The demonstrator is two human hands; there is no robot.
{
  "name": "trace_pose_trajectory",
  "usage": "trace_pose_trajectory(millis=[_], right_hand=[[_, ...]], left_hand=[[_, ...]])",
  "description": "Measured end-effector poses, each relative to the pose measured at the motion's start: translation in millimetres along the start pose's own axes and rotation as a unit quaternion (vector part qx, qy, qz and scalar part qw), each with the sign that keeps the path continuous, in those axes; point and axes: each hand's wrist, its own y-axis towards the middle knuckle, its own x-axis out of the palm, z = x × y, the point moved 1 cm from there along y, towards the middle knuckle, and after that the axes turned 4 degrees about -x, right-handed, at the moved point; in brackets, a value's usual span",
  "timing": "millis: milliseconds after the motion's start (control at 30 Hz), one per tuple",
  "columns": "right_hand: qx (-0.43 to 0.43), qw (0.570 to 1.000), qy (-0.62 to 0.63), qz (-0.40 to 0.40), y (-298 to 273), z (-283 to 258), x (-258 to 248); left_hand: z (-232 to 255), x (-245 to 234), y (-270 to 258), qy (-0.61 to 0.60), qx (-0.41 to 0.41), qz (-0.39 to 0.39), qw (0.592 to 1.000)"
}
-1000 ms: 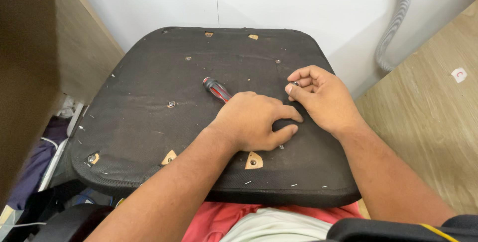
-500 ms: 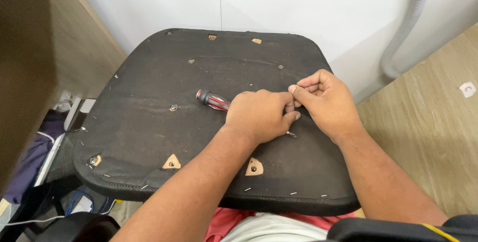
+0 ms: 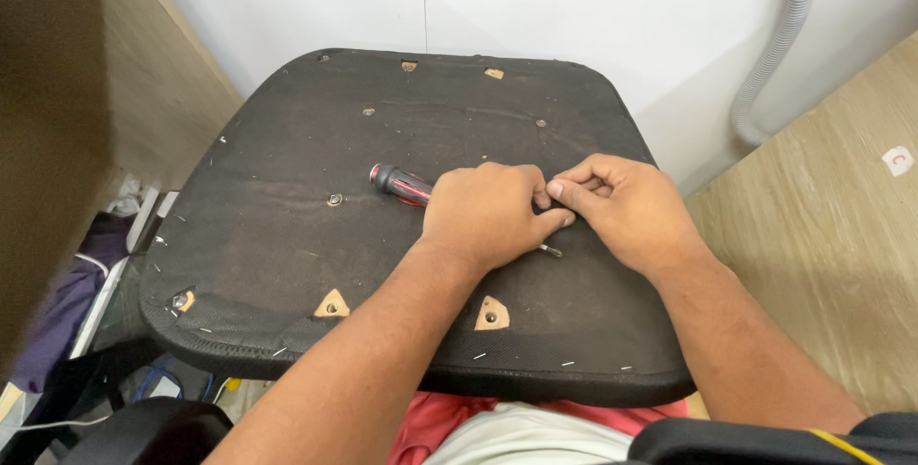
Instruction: The person uses a screwdriver to tighten a screw into the underside of an overturned chair seat. The hands hold the screwdriver and rotate it repeatedly to secure the fastener into the seat base.
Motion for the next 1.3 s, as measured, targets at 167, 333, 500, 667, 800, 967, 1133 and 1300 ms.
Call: trace_pose_trajectory(millis=[167, 333, 500, 667, 800, 967, 1133, 1300], right_hand=[[-0.045, 0.999, 0.002, -0.005, -15, -3, -2], [-0.067, 0.996, 0.050, -0.004, -20, 5, -4], [-0.089, 0.994, 0.065, 0.006, -24, 11, -9], [-0.102, 0.992, 0.070, 0.025, -29, 14, -9], [-0.078, 0.996, 0.040, 0.009, -26, 14, -9], [-0.084, 0.996, 0.023, -0.006, -22, 14, -10], [-0.100, 0.995, -0.024, 0.001, -22, 14, -9], [-0.107, 0.990, -0.087, -0.015, -27, 11, -5]], left_hand=[[7, -1, -4, 0.013, -0.001, 0.003, 1.000], [10, 1, -8, 0.010, 0.001, 0.015, 1.000], [15, -1, -15, 0.014, 0.006, 0.007, 1.000], [18, -1, -14, 0.014, -0.009, 0.008, 1.000], [16, 0, -15, 0.023, 0.001, 0.030, 0.999], [14, 1, -15, 0.016, 0.026, 0.023, 0.999], [12, 4, -16, 0.018, 0.057, 0.031, 0.998], [5, 8, -16, -0.026, 0.107, 0.114, 0.987]])
